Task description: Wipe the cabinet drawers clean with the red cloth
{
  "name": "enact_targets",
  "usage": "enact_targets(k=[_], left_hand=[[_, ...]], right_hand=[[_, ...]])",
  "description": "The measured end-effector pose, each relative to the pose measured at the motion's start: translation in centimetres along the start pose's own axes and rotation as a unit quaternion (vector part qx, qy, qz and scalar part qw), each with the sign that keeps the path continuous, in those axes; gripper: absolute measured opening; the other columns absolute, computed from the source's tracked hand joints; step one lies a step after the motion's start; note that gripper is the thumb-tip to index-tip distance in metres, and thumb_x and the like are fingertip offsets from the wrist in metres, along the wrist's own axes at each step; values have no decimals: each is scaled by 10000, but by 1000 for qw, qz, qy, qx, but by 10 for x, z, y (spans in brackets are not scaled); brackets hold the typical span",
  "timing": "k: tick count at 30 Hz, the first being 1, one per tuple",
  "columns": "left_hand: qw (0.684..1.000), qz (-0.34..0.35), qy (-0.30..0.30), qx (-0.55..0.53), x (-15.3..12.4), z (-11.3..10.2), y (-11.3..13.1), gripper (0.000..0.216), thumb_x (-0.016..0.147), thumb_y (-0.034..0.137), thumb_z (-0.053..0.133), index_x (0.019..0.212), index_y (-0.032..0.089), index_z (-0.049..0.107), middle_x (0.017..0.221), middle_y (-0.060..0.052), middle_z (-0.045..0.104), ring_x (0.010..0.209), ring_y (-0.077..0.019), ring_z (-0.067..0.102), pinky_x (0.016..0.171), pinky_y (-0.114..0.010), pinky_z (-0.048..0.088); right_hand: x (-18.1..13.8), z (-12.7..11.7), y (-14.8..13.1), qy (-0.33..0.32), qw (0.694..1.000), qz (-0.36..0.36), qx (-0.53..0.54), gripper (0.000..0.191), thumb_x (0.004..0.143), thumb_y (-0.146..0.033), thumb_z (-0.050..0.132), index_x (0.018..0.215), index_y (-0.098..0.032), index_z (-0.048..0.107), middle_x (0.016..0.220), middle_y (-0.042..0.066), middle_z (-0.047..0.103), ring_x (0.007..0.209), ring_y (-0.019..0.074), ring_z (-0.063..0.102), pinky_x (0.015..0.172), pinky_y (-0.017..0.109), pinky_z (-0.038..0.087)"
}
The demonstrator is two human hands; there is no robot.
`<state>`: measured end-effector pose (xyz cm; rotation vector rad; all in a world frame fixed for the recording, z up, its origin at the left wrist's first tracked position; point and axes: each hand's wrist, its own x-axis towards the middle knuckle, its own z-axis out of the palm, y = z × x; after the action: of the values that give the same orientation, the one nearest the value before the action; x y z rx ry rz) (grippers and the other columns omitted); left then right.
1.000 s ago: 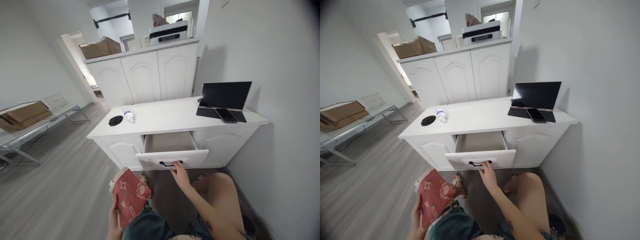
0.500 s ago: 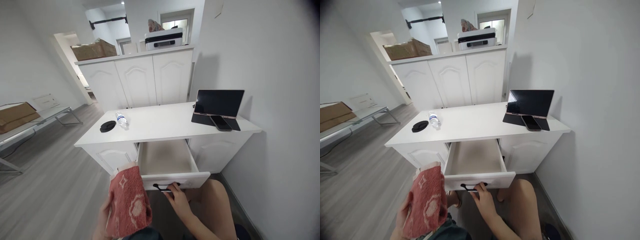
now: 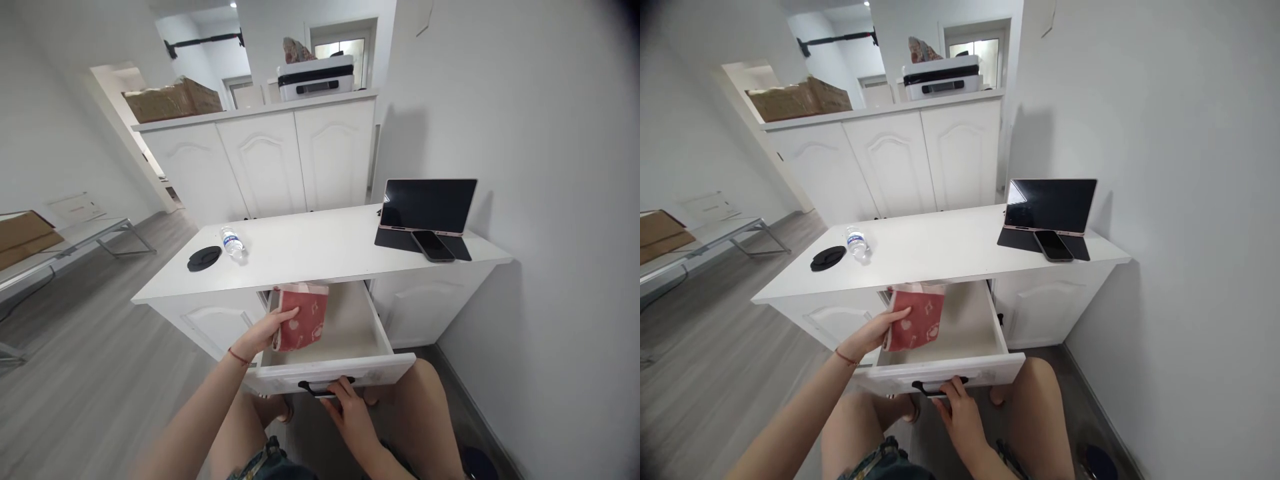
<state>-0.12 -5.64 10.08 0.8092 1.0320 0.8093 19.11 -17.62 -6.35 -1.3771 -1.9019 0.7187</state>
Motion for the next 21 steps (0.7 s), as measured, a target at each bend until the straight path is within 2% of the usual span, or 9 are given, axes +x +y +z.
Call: enact_targets(k=[2,4,7,9,12,15,17,21], left_hand=[[990,-13,-17,142,26,5,-4,219,798,335,600,886,143,660,817,-88,726,732,-206,678,683,-298,521],[948,-26,-10,318,51,12,-12,281,816,397,527,792,142,644,747,-84,703,724,-218,658,667,-309,501],[911,-33,9,411,83,32,-28,286,755,402,579,637,143,607,629,-85,645,734,-261,623,688,-346,468],[898,-34,-3,439,96,50,-42,275,732,405,600,630,149,610,619,-74,626,769,-268,600,728,-359,451],[882,-66,-67,463,104,74,-64,346,696,502,622,740,163,667,630,-46,626,762,-250,584,728,-357,453],[820,-132,-181,527,107,85,-78,585,744,668,463,977,180,686,744,-75,664,779,-263,590,698,-382,470],[775,-122,-230,576,112,86,-83,635,780,663,399,1136,194,636,918,-104,681,896,-289,586,775,-419,458],[731,-83,-263,624,127,85,-90,604,710,536,587,1237,240,576,1236,-103,597,1198,-362,435,988,-520,302]], right_hand=[[0,0,1,7,1000,0,-2,155,898,-316,469,931,-240,600,969,49,602,659,176,635,601,284,491],[0,0,0,10,1000,2,-5,143,892,-309,481,919,-239,603,960,44,605,641,174,630,590,283,487],[0,-1,-2,5,1000,9,-8,137,891,-292,484,915,-230,603,965,46,604,614,166,620,589,284,485],[-1,-1,-2,2,1000,10,-7,131,890,-276,484,916,-224,602,973,50,601,613,162,617,591,282,484],[-1,-1,-2,2,1000,9,7,122,884,-256,492,928,-224,602,971,47,600,608,156,608,608,284,487],[-1,-1,-2,7,1000,12,20,119,869,-231,506,925,-227,611,974,46,604,619,156,609,620,285,490],[0,-1,-2,11,1000,16,22,119,858,-217,513,915,-227,617,976,49,608,659,169,622,621,282,491],[1,0,0,4,1000,17,15,111,853,-223,521,914,-223,614,980,55,606,675,179,626,610,283,490]])
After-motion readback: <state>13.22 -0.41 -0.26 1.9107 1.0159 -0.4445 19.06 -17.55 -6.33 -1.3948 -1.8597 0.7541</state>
